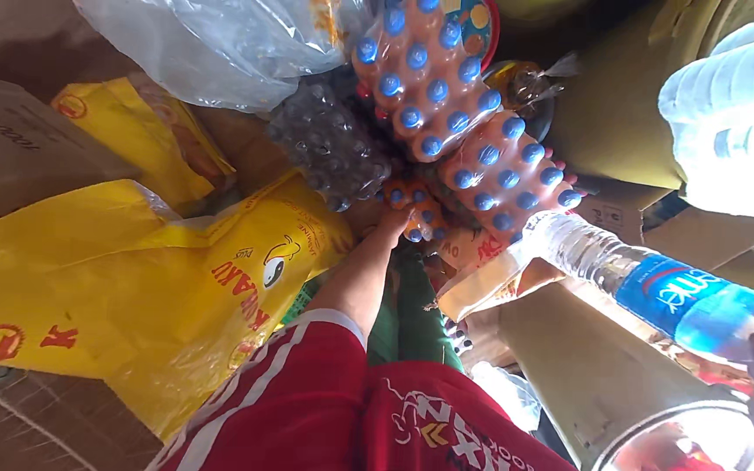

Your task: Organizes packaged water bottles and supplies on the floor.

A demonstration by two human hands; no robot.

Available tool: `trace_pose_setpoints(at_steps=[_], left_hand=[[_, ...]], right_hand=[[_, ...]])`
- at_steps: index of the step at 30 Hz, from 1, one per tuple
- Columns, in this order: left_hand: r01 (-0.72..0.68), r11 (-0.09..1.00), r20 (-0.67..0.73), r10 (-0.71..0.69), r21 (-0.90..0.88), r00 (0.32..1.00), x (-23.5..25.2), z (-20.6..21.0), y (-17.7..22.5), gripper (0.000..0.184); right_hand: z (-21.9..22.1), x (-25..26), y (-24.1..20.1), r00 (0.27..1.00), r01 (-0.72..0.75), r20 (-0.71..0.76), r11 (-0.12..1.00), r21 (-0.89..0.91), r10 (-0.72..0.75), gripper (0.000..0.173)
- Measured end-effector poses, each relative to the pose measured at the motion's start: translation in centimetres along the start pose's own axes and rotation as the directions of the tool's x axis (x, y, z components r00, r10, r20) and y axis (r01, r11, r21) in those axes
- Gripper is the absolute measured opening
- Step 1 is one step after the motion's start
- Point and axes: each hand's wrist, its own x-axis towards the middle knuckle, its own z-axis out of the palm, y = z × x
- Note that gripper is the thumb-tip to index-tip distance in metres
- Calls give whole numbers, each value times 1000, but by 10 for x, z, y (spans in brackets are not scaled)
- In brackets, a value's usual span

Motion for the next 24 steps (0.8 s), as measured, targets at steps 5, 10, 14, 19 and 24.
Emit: trace_pose_setpoints(at_steps=[5,10,14,19,24], left_hand=[[34,999,73,-35,9,997,-21,-16,2,96],[10,997,144,-21,75,989,-54,-37,7,84],[-161,912,164,106,377,981,-73,-71,-17,93],[-179,619,143,108,764,984,-141,-161,-46,76],[-100,584,-132,342,805,931,-209,-289,-76,51]], right_hand=[[11,-2,-28,1000,-31,-7,997,-71,31,37],[16,-4,-43,997,-71,-13,986,-154,70,45],[19,-9,-55,994,-107,-2,976,-188,109,48],[22,-12,-77,983,-162,46,949,-270,180,53],[23,-14,-85,975,-174,83,945,-276,204,59]])
